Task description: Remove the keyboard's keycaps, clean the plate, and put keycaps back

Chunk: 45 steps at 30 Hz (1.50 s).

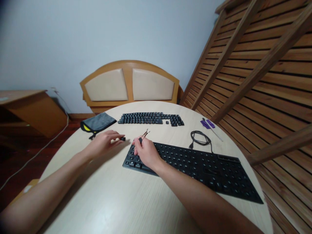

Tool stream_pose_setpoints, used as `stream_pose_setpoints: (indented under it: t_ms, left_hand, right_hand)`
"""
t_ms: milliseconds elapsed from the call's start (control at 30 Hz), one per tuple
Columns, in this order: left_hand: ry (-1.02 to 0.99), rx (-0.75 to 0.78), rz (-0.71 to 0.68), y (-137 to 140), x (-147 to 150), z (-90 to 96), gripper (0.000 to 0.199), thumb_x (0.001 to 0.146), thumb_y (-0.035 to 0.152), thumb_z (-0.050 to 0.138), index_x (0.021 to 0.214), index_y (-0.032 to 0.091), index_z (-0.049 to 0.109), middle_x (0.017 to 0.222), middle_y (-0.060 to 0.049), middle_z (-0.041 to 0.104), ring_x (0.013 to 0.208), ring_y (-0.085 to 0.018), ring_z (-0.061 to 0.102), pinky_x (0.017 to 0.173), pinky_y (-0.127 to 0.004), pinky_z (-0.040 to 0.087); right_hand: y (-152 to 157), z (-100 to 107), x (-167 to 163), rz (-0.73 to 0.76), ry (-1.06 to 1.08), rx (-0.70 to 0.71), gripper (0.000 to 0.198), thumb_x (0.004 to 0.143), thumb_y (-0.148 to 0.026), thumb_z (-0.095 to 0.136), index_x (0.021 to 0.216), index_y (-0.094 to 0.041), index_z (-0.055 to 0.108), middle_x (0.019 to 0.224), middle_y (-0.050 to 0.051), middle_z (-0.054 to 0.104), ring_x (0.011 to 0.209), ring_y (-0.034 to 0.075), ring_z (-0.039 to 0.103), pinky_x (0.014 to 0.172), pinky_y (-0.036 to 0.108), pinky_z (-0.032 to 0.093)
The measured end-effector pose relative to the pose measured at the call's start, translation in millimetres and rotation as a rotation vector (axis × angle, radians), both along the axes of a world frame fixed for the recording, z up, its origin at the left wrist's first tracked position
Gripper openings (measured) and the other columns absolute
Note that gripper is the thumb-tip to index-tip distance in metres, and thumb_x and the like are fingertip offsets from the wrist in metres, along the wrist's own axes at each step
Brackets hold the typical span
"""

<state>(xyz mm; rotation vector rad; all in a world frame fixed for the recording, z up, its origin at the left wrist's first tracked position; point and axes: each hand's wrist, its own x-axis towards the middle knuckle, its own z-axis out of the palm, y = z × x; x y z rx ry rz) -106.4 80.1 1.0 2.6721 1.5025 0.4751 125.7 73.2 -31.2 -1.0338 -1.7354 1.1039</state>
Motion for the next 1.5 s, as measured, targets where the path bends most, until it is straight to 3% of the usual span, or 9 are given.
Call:
stream_pose_setpoints:
  t_ms: [133, 400, 667, 900, 1000, 1100, 1500]
  left_hand:
    - [0.187, 0.059, 0.194, 32.5, -9.4, -3.4, 0.03, 0.097, 0.036, 0.049, 0.111, 0.022, 0.072, 0.108, -0.01, 0.072, 0.097, -0.026, 0.064, 0.068, -0.027, 0.045]
    - [0.204, 0.162, 0.349, 70.3, -25.3, -24.6, 0.031, 0.095, 0.032, 0.052, 0.116, 0.019, 0.071, 0.104, -0.012, 0.072, 0.102, -0.031, 0.061, 0.079, -0.035, 0.048]
    - [0.193, 0.165, 0.4, 74.6, -33.1, -37.3, 0.035, 0.094, 0.037, 0.055, 0.122, 0.023, 0.069, 0.108, -0.009, 0.073, 0.105, -0.029, 0.062, 0.08, -0.033, 0.05]
    - [0.131, 0.165, 0.473, 71.4, -27.3, -34.2, 0.035, 0.097, 0.046, 0.049, 0.108, 0.022, 0.072, 0.109, -0.008, 0.073, 0.103, -0.027, 0.064, 0.075, -0.03, 0.05]
    - [0.093, 0.176, 0.507, 70.4, -20.4, -31.8, 0.036, 0.098, 0.047, 0.046, 0.111, 0.022, 0.07, 0.106, -0.007, 0.073, 0.101, -0.026, 0.064, 0.072, -0.03, 0.049]
    - [0.076, 0.173, 0.498, 69.8, -13.6, -30.7, 0.033, 0.097, 0.046, 0.05, 0.115, 0.025, 0.069, 0.106, -0.006, 0.073, 0.102, -0.026, 0.064, 0.071, -0.029, 0.049]
    - [0.021, 0.118, 0.534, 63.7, -9.6, -29.4, 0.028, 0.094, 0.047, 0.053, 0.101, 0.027, 0.073, 0.104, -0.004, 0.075, 0.094, -0.026, 0.069, 0.066, -0.028, 0.047]
  right_hand:
    - [0.7, -1.1, -0.8, 0.007, 0.0, 0.002, 0.035, 0.101, -0.046, 0.044, 0.082, -0.02, 0.058, 0.055, -0.004, 0.058, 0.053, 0.014, 0.058, 0.064, 0.026, 0.046]
    - [-1.9, 1.2, -1.2, 0.006, -0.031, -0.004, 0.031, 0.102, -0.034, 0.044, 0.081, -0.019, 0.06, 0.054, -0.004, 0.058, 0.052, 0.013, 0.056, 0.066, 0.025, 0.045]
    - [-2.9, 3.1, 0.0, 0.015, -0.033, 0.001, 0.032, 0.102, -0.037, 0.045, 0.079, -0.019, 0.06, 0.055, -0.004, 0.058, 0.052, 0.013, 0.056, 0.066, 0.025, 0.045]
    - [-3.5, 4.2, -0.2, 0.017, -0.032, -0.003, 0.028, 0.101, -0.03, 0.044, 0.082, -0.018, 0.061, 0.053, -0.004, 0.058, 0.052, 0.013, 0.057, 0.067, 0.025, 0.045]
    - [-4.2, 5.2, -0.9, 0.013, -0.028, -0.015, 0.027, 0.101, -0.028, 0.045, 0.081, -0.019, 0.061, 0.053, -0.005, 0.057, 0.052, 0.013, 0.056, 0.068, 0.025, 0.045]
    - [-4.7, 5.7, -0.9, 0.011, -0.028, -0.02, 0.027, 0.101, -0.028, 0.045, 0.081, -0.019, 0.061, 0.054, -0.005, 0.058, 0.053, 0.013, 0.057, 0.068, 0.025, 0.045]
    - [-2.7, 1.8, -0.4, 0.017, -0.048, 0.01, 0.029, 0.101, -0.031, 0.044, 0.082, -0.019, 0.061, 0.054, -0.004, 0.058, 0.053, 0.013, 0.057, 0.067, 0.025, 0.045]
